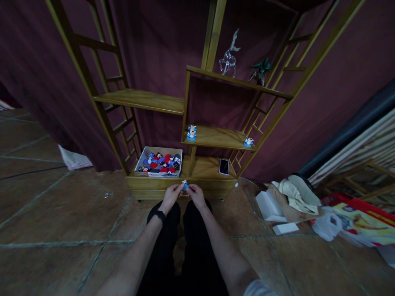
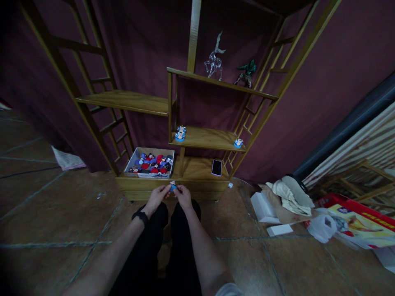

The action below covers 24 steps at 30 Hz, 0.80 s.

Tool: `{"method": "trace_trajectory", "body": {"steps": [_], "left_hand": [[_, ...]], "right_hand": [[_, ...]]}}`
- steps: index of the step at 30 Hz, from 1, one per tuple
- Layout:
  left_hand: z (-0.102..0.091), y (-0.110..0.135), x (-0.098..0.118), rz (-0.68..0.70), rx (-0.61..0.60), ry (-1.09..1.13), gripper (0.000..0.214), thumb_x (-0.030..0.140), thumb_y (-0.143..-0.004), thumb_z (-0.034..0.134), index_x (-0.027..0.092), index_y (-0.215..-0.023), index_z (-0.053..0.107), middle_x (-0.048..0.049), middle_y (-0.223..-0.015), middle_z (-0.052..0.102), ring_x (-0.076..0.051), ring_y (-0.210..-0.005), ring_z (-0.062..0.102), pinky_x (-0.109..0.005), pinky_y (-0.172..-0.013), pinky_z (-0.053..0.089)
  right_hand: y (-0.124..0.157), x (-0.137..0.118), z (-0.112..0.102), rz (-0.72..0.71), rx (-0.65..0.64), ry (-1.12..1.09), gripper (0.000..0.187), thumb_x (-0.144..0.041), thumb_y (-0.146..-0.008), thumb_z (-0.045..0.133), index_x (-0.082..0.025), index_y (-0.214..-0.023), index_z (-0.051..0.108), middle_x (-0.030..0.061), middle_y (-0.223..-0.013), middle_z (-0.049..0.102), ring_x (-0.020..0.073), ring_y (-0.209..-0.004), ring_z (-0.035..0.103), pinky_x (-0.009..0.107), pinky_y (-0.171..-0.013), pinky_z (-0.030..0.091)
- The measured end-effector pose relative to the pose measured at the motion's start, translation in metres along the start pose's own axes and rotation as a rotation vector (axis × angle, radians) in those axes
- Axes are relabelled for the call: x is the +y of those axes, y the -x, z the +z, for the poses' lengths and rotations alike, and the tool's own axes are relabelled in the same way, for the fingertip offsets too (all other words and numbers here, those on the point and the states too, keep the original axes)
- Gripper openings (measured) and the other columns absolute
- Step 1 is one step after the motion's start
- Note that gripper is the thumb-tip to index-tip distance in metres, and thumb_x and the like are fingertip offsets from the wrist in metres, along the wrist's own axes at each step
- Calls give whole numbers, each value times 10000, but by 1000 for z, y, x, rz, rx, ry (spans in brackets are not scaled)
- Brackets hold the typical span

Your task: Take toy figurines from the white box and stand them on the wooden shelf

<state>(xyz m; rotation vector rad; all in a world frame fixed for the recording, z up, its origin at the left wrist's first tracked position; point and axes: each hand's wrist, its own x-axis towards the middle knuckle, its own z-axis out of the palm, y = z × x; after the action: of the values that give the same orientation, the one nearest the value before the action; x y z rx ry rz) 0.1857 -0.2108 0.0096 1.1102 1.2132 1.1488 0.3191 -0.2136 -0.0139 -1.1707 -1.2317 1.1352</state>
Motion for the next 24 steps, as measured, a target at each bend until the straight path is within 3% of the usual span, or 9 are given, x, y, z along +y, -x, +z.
{"method": "trace_trajectory", "body": {"steps": [6, 10, 13, 19, 24], "left_hand": [[-2, -2, -5, -12, -36, -9, 386, 525, -623, 624, 143, -583, 584, 2, -482, 567, -101, -438, 486, -221, -453, 359], [-1, -5, -10, -11, -77, 37, 349, 456, -540, 704, 136, -644, 608, -9, -523, 600, -110, -475, 520, -223, -479, 377], [0, -7, -13, 2, -41, 56, 352, 418, -484, 739, 139, -645, 599, -8, -524, 599, -116, -487, 531, -230, -491, 386], [2, -5, -12, 82, 39, 87, 323, 362, -478, 744, 147, -673, 602, -7, -561, 610, -117, -517, 535, -236, -511, 398], [2, -6, -14, 119, 42, 73, 308, 336, -484, 739, 155, -703, 621, -10, -592, 623, -123, -524, 531, -248, -520, 403]], "right_hand": [[-1, 5, -3, -5, 24, 121, 189, -371, -737, 546, -188, -694, 567, -36, -576, 586, 97, -494, 522, 224, -560, 430], [-2, 8, -3, -4, 39, 143, 186, -368, -737, 545, -189, -692, 569, -30, -590, 611, 104, -497, 538, 230, -561, 434], [-2, 9, -2, -16, 17, 135, 161, -344, -734, 545, -190, -707, 580, -24, -619, 629, 105, -506, 550, 228, -556, 435], [-4, 5, -2, 32, -86, 12, 169, -308, -721, 532, -174, -779, 618, 7, -717, 665, 101, -525, 570, 212, -526, 432], [-4, 0, -3, 145, -48, -127, 309, -404, -748, 506, -139, -858, 620, 51, -678, 672, 108, -504, 580, 200, -481, 423]]}}
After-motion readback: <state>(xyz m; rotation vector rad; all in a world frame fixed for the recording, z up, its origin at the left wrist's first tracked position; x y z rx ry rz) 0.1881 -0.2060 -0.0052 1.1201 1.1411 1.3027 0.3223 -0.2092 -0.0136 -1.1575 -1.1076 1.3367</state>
